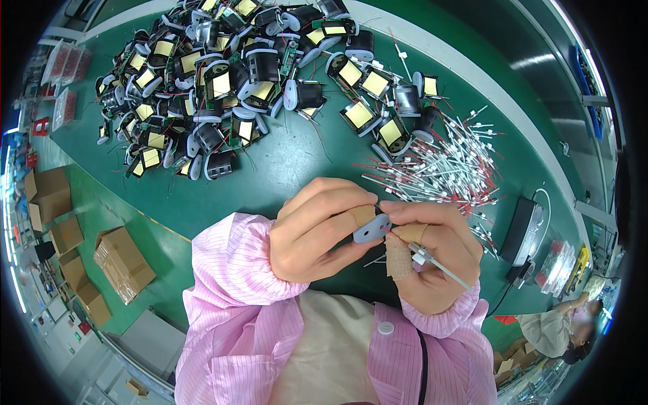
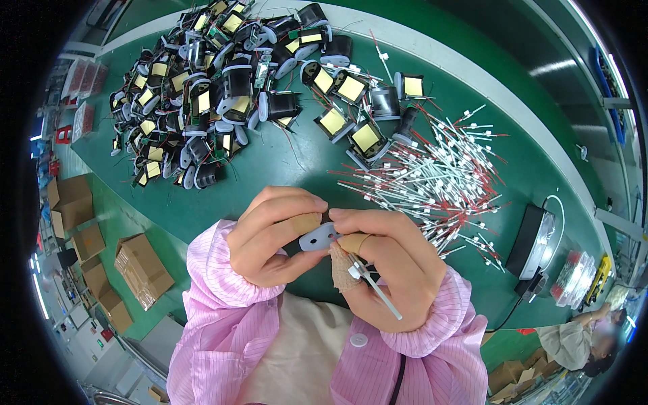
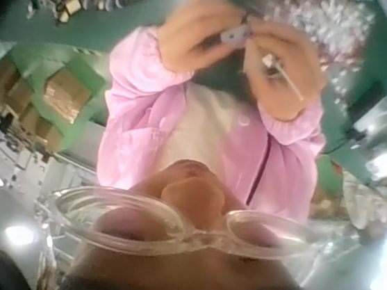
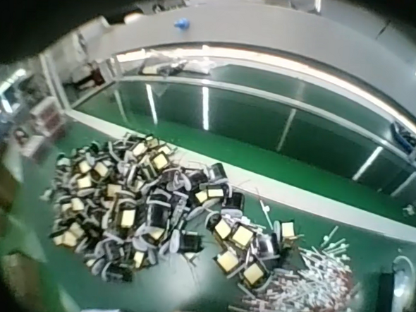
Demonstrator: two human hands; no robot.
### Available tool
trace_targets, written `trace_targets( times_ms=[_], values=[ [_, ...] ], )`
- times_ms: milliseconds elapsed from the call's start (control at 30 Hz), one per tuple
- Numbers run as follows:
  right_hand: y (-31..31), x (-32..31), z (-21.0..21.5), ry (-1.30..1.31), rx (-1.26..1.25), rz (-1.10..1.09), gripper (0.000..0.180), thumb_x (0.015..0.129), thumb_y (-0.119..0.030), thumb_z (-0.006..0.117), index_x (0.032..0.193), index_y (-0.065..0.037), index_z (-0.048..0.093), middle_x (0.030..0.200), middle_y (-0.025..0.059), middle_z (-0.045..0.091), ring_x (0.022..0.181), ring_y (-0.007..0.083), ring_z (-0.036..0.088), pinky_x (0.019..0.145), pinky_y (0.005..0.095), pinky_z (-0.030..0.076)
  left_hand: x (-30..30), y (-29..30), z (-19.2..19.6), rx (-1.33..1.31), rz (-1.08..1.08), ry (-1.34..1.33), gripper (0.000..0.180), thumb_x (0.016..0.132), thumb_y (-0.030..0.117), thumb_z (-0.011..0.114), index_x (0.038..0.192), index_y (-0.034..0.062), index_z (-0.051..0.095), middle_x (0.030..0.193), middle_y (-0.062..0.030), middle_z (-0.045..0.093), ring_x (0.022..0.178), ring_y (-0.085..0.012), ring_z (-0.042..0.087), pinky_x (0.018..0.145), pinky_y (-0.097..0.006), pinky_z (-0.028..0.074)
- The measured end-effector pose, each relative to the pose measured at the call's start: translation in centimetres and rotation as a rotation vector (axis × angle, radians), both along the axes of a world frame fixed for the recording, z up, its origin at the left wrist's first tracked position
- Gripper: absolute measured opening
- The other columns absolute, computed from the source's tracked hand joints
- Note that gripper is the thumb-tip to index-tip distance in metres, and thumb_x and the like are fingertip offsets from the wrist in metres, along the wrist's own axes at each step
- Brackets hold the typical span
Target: The person inserts a white connector into a small grey electronic component while holding it with their left hand. They repeat this assembly process for several units, picking up new components and connectors from the table and placing the finished items back down.
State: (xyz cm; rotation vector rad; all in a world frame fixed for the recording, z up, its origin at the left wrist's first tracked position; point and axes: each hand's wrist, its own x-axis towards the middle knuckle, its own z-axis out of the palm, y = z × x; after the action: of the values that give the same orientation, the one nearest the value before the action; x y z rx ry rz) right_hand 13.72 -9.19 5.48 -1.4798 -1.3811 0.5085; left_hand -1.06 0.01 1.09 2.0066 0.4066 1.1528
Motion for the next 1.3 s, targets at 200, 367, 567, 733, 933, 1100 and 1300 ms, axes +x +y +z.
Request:
trace_targets(
  times_ms=[200,367,567,733,933,1100,1300],
  values=[
    [-0.03,0.44,0.14,0.029,-0.031,0.035,0.018,0.071,0.012,0.072,0.084,0.006,0.062,0.094,0.0175,0.065,0.086,0.0281,0.071,0.071,0.0311,0.059,-0.11,-0.11,-0.04,-0.005,-0.002,-0.012,0.037,0.060,-0.003,0.082,0.093,-0.0057,0.067,0.098,-0.0164,0.065,0.084,-0.0313,0.064,0.069,-0.037,0.054],
    [-0.05,0.18,-0.01,0.014,0.008,0.028,0.018,0.071,0.012,0.073,0.085,0.007,0.062,0.095,0.0185,0.066,0.085,0.0277,0.071,0.071,0.0307,0.059,-0.20,-0.04,-0.12,0.001,-0.012,-0.017,0.038,0.059,-0.002,0.082,0.094,-0.0059,0.066,0.100,-0.0169,0.064,0.085,-0.0317,0.064,0.070,-0.037,0.054],
    [-0.03,0.16,-0.13,0.015,0.017,0.029,0.018,0.071,0.013,0.072,0.085,0.007,0.062,0.095,0.0189,0.066,0.086,0.0279,0.070,0.071,0.0308,0.059,-0.20,-0.03,-0.32,0.013,-0.011,-0.025,0.039,0.059,-0.002,0.082,0.094,-0.0062,0.066,0.101,-0.0175,0.064,0.085,-0.0321,0.064,0.070,-0.037,0.054],
    [-0.03,0.12,-0.28,0.018,0.045,0.031,0.018,0.070,0.013,0.072,0.084,0.007,0.063,0.094,0.0179,0.065,0.086,0.0282,0.070,0.071,0.0308,0.059,-0.24,0.09,-0.28,0.011,-0.026,-0.025,0.040,0.059,-0.002,0.082,0.095,-0.0064,0.066,0.101,-0.0177,0.064,0.085,-0.0323,0.064,0.070,-0.037,0.055],
    [-0.03,-0.04,-0.33,0.037,0.069,0.034,0.019,0.068,0.012,0.074,0.084,0.007,0.065,0.095,0.0176,0.065,0.087,0.0281,0.071,0.072,0.0305,0.059,-0.36,0.18,-0.10,-0.004,-0.033,-0.021,0.040,0.059,-0.001,0.083,0.095,-0.0062,0.066,0.101,-0.0178,0.064,0.085,-0.0322,0.065,0.070,-0.037,0.055],
    [-0.17,-0.07,-0.18,0.046,0.049,0.037,0.020,0.067,0.012,0.075,0.085,0.006,0.067,0.096,0.0168,0.064,0.088,0.0285,0.071,0.071,0.0303,0.059,-0.48,0.28,0.02,-0.005,-0.046,-0.013,0.040,0.059,-0.001,0.084,0.095,-0.0060,0.066,0.101,-0.0173,0.064,0.085,-0.0316,0.065,0.070,-0.037,0.055],
    [-0.15,-0.15,-0.50,0.027,0.110,0.050,0.020,0.066,0.013,0.075,0.083,0.006,0.066,0.095,0.0167,0.064,0.088,0.0306,0.071,0.071,0.0310,0.060,-0.55,0.35,-0.06,0.000,-0.051,-0.027,0.041,0.060,0.000,0.084,0.096,-0.0057,0.066,0.102,-0.0170,0.064,0.085,-0.0312,0.065,0.069,-0.036,0.054]
  ],
)
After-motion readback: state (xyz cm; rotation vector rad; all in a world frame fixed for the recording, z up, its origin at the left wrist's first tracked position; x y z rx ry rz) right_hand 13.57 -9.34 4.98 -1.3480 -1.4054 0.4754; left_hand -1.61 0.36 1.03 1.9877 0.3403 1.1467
